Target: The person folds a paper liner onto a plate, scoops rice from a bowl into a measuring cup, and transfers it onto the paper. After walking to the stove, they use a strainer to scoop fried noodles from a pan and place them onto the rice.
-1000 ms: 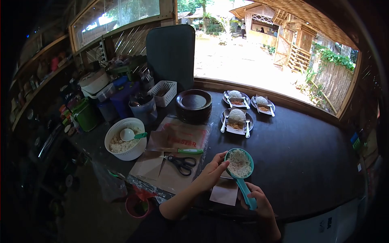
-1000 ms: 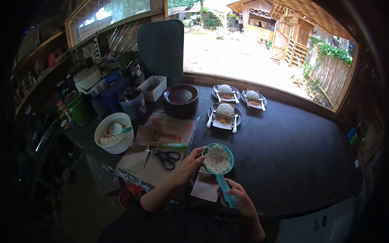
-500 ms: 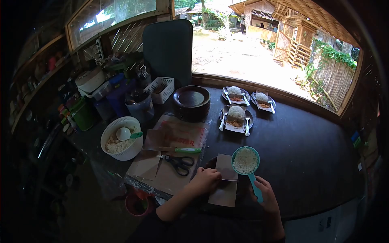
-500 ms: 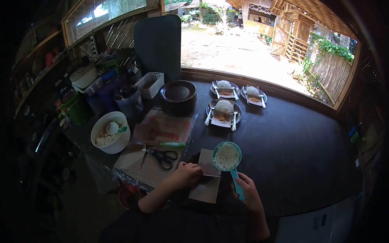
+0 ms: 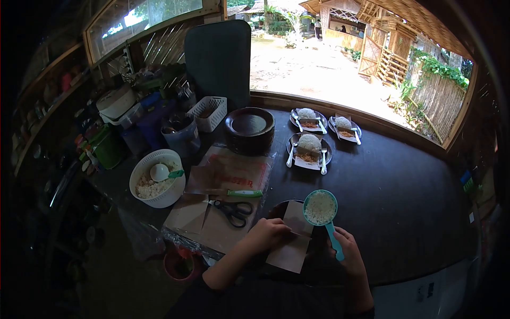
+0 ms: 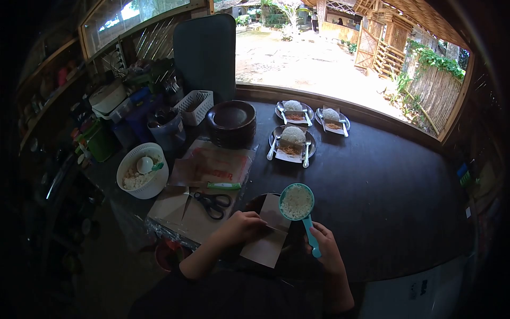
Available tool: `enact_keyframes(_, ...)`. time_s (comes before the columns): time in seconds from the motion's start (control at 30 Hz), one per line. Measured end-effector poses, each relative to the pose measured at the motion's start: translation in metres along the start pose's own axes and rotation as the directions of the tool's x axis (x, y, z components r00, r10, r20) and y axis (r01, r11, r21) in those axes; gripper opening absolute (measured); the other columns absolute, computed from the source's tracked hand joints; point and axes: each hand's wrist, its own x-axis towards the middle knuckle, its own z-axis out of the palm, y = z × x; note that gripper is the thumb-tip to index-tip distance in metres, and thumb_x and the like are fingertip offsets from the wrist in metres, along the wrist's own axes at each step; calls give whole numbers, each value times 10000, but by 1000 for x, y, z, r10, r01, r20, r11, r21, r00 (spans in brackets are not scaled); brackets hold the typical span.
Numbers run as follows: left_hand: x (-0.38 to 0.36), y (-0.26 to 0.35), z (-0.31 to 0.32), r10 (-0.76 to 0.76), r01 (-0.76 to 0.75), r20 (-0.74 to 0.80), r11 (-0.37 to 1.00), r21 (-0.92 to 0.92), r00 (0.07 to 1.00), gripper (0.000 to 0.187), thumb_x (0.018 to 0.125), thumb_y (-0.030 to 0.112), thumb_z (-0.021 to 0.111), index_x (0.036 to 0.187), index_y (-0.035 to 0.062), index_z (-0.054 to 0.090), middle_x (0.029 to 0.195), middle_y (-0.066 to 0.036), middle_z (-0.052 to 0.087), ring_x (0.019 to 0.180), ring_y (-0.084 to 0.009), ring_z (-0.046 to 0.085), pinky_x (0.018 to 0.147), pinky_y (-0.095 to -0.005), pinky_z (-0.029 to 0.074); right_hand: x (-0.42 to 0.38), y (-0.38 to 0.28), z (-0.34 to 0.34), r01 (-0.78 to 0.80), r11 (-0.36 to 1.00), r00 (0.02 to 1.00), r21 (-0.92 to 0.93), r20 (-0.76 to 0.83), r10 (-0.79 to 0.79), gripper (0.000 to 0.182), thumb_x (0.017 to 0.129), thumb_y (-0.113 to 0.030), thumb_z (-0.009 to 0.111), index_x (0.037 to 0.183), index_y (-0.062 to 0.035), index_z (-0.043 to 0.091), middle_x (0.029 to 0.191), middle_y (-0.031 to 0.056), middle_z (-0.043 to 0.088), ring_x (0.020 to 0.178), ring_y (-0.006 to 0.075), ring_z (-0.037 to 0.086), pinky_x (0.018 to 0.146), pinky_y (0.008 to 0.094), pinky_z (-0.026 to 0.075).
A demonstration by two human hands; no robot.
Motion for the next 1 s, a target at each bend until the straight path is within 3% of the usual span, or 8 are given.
enact_keyframes(0.2,1,0,3,20,-25,-36,988,-155,999,158,744,83,602,894,46,635,840,-128,594,745,-296,606,680,-344,492,8,5,-8,32,999,999,-43,-25,-33,286,872,-132,462,1110,26,468,677,43,514,475,94,481,422,218,384)
enact_keyframes(0.3,1,0,2,20,-25,-35,986,-163,999,156,745,84,600,893,48,635,840,-128,594,749,-294,605,683,-348,488,11,3,-7,112,970,990,-214,-65,-129,294,862,-117,484,1124,13,472,685,40,519,483,94,490,420,218,392)
enact_keyframes(0.37,1,2,1,26,-32,-37,985,-167,999,155,745,82,599,892,47,635,839,-127,594,750,-295,604,683,-348,488,10,-2,1,254,772,928,-583,-80,-365,328,822,-95,529,1141,-33,482,738,73,550,488,143,527,437,256,428)
enact_keyframes(0.4,1,4,-1,30,-36,-41,987,-158,999,154,743,79,598,890,47,634,839,-128,594,751,-295,604,682,-348,488,11,-3,4,252,773,928,-582,-81,-364,328,822,-95,529,1141,-33,482,738,73,550,488,143,527,437,256,428)
enact_keyframes(0.47,1,4,-1,33,-39,-42,988,-149,999,154,741,77,597,887,47,633,838,-128,593,752,-295,604,681,-348,487,14,-2,7,483,-75,609,-872,396,-687,387,777,-92,568,1155,-89,488,785,91,554,515,209,561,469,307,460)
enact_keyframes(0.57,1,3,-1,12,-13,-4,990,-140,1000,155,734,67,594,884,47,633,832,-126,595,749,-293,603,678,-349,487,2,2,17,373,-154,784,-915,400,-475,415,752,-93,580,1157,-118,493,804,99,542,558,256,575,491,345,470)
enact_keyframes(0.63,2,5,0,51,-64,-87,986,-152,995,144,732,173,634,803,47,636,776,-127,593,681,-297,601,626,-350,487,3,-3,18,378,-147,788,-914,401,-467,409,754,-98,582,1153,-121,495,786,91,537,555,255,575,488,344,469)
enact_keyframes(1.0,0,4,-1,65,-75,-75,989,-127,995,119,726,128,604,804,41,632,821,-123,601,727,-298,600,657,-357,487,8,14,24,424,-29,775,-905,379,-505,412,756,-106,579,1159,-127,494,754,94,533,557,287,569,484,356,468)
